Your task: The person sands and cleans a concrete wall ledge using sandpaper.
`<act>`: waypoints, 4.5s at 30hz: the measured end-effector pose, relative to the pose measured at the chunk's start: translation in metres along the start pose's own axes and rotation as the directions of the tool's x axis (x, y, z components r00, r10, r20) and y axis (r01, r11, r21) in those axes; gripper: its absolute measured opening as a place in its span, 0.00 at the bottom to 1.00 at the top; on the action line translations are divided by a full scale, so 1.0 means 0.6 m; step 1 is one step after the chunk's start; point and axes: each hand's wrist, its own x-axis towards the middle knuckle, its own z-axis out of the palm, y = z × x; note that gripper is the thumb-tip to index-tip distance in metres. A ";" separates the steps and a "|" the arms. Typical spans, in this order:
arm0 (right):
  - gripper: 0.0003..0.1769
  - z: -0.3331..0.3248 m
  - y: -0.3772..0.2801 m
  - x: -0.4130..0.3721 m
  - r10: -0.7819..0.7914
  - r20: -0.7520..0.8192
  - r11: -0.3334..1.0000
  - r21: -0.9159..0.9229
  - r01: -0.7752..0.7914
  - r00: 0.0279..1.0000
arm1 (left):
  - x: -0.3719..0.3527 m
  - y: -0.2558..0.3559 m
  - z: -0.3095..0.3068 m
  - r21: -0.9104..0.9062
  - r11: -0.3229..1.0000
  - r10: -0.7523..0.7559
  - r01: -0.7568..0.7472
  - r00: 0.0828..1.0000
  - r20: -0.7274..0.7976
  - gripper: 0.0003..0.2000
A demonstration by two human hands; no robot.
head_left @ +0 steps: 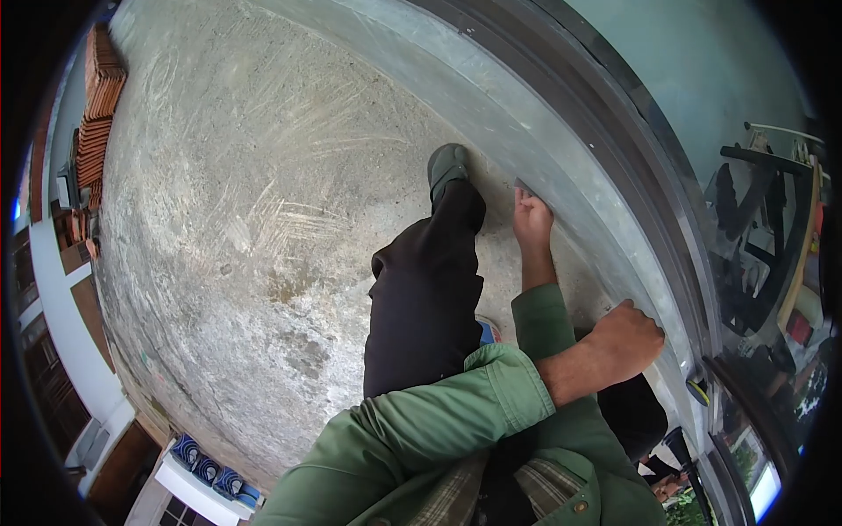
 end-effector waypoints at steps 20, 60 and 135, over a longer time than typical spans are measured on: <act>0.34 -0.036 0.046 0.059 0.081 -0.149 0.968 0.246 -0.042 0.986 | -0.003 0.001 -0.019 -0.017 1.000 -0.003 0.004 0.998 0.058 0.06; 0.27 0.069 -0.246 -0.264 -0.049 0.476 0.981 0.186 -0.046 0.878 | -0.006 -0.049 -0.076 -0.531 0.826 -0.470 0.191 0.753 -0.460 0.08; 0.16 -0.241 -0.563 -0.488 -0.204 0.167 -0.064 -0.986 0.157 0.965 | 0.007 -0.290 -0.221 -0.941 0.321 -0.863 -0.105 0.376 -0.336 0.56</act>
